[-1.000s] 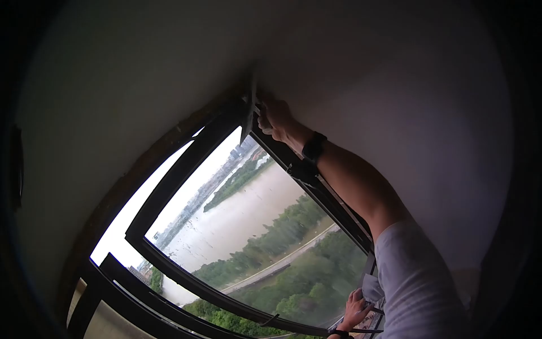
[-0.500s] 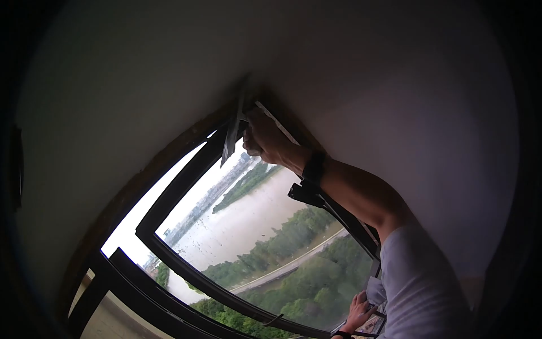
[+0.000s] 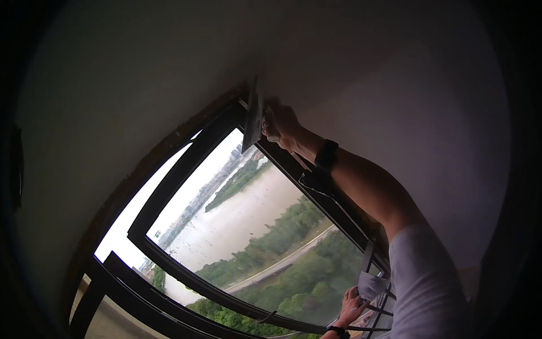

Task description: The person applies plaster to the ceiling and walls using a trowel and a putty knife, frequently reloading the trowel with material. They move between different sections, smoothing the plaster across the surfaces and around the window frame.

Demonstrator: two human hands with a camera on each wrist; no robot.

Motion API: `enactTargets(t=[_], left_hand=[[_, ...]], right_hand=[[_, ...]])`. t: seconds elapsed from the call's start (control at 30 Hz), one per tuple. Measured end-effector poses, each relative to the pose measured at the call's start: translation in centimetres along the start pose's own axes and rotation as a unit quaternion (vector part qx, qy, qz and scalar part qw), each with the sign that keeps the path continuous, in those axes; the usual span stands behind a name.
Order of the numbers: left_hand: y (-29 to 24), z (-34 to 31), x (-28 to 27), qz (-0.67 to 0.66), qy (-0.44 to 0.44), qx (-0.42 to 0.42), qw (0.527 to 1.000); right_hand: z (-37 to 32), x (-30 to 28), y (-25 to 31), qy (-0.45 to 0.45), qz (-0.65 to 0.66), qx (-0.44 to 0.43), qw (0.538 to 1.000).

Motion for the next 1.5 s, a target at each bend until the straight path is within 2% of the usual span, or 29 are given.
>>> enactTargets(t=[0.1,0.13,0.17,0.23,0.27,0.3,0.37,0.43,0.5,0.53,0.57,0.6,0.63,0.7,0.73,0.77,0.83,0.9,1.0,1.07,1.1,1.17,1.2,1.27,1.3,1.37,1.43,1.47,1.5], left_hand=[[-0.3,-0.2,-0.3,-0.005,0.001,-0.014,1.0],[-0.5,-0.2,-0.4,-0.011,-0.006,-0.016,1.0],[-0.4,-0.3,-0.2,-0.015,-0.002,-0.021,1.0],[-0.4,-0.3,-0.2,-0.021,-0.005,-0.033,0.999],[-0.4,-0.2,-0.2,-0.029,-0.003,-0.036,0.999],[-0.5,-0.3,-0.4,-0.036,0.001,-0.04,0.999],[-0.9,-0.2,-1.0,-0.034,0.018,-0.058,0.998],[-1.0,-0.2,-1.4,-0.034,0.016,-0.052,0.998],[-1.3,-0.2,-1.5,-0.049,0.006,-0.05,0.998],[-1.3,-0.2,-1.6,-0.056,-0.005,-0.045,0.997],[-1.1,-0.2,-1.4,-0.057,-0.004,-0.041,0.997],[-0.8,-0.3,-1.0,-0.046,-0.005,-0.038,0.998],[-0.6,-0.3,-0.8,-0.035,-0.008,-0.035,0.999],[-0.6,-0.2,-0.7,-0.038,-0.006,-0.035,0.999],[-0.7,-0.3,-0.7,-0.042,-0.002,-0.041,0.998],[-0.6,-0.3,-0.7,-0.04,-0.005,-0.035,0.999],[-0.6,-0.4,-0.5,-0.059,-0.021,-0.035,0.997],[-0.7,-0.3,-0.7,-0.055,-0.029,-0.037,0.997],[-1.1,-0.4,-1.1,-0.052,-0.021,-0.046,0.997],[-1.0,-0.5,-1.5,-0.048,-0.004,-0.052,0.997],[-1.1,-0.4,-1.6,-0.04,0.01,-0.052,0.998],[-1.4,-0.2,-1.9,-0.074,-0.016,-0.049,0.996],[-1.3,-0.6,-1.7,-0.08,-0.004,-0.05,0.996],[-1.3,-0.6,-1.4,-0.075,-0.051,-0.036,0.995],[-1.3,-0.5,-1.3,-0.08,-0.05,-0.033,0.995],[-1.0,-0.7,-1.3,-0.063,-0.037,-0.028,0.997],[-0.5,-0.8,-0.6,-0.066,-0.047,-0.023,0.996],[-0.4,-0.8,-0.2,-0.077,-0.057,-0.022,0.995],[-0.1,-0.8,0.1,-0.087,-0.065,-0.022,0.994]], right_hand=[[-1.0,-0.4,0.4,-0.027,-0.041,0.023,0.999],[-2.6,0.5,0.3,-0.067,-0.014,-0.007,0.998],[-3.6,0.4,0.4,-0.068,-0.028,-0.001,0.997],[-5.1,-0.9,1.1,0.061,-0.009,0.016,0.998],[-5.6,-1.8,1.5,0.075,-0.11,0.0,0.991],[-5.8,-1.6,1.5,0.077,-0.122,0.012,0.989],[-6.1,-0.7,2.6,-0.104,-0.298,-0.059,0.947],[-5.1,0.2,2.7,-0.129,-0.308,-0.068,0.94],[-2.6,-0.4,2.7,-0.145,-0.474,-0.114,0.861],[-1.2,-0.9,2.6,-0.148,-0.476,-0.115,0.859],[0.2,-1.1,2.5,-0.152,-0.58,-0.227,0.767],[1.3,-1.2,2.1,-0.149,-0.667,-0.333,0.65],[2.4,-1.5,1.6,-0.15,-0.668,-0.336,0.647],[3.9,-1.2,1.1,-0.21,-0.666,-0.334,0.633],[4.1,-1.1,1.0,-0.226,-0.654,-0.288,0.662],[4.1,-0.9,0.9,-0.226,-0.654,-0.294,0.66],[4.7,-0.8,0.6,-0.21,-0.684,-0.384,0.584],[5.0,-1.0,0.9,-0.178,-0.686,-0.405,0.577],[6.3,-1.0,0.4,-0.169,-0.697,-0.366,0.593],[7.0,-0.1,0.0,-0.23,-0.759,-0.458,0.402],[6.2,1.0,0.2,-0.227,-0.765,-0.446,0.405],[3.6,3.2,1.0,-0.193,-0.72,-0.271,0.609],[3.2,2.8,0.6,-0.2,-0.723,-0.261,0.607],[2.6,2.2,0.0,-0.187,-0.765,-0.309,0.533],[2.2,1.4,-0.7,-0.187,-0.768,-0.307,0.529],[1.3,-0.9,-2.5,-0.174,-0.729,-0.238,0.617],[0.7,-1.9,-3.7,-0.251,-0.637,-0.312,0.659],[1.1,-2.3,-2.9,-0.258,-0.634,-0.219,0.696],[1.7,-2.9,-2.5,-0.23,-0.642,-0.27,0.68]])
Point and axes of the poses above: each hand's wrist, its own z-axis towards the middle knuckle, its own x-axis out of the palm, y = z × x, the point moved 1 cm from there along z, towards the middle knuckle, and after that the axes turned 9 degrees about x, right-handed, at the moved point
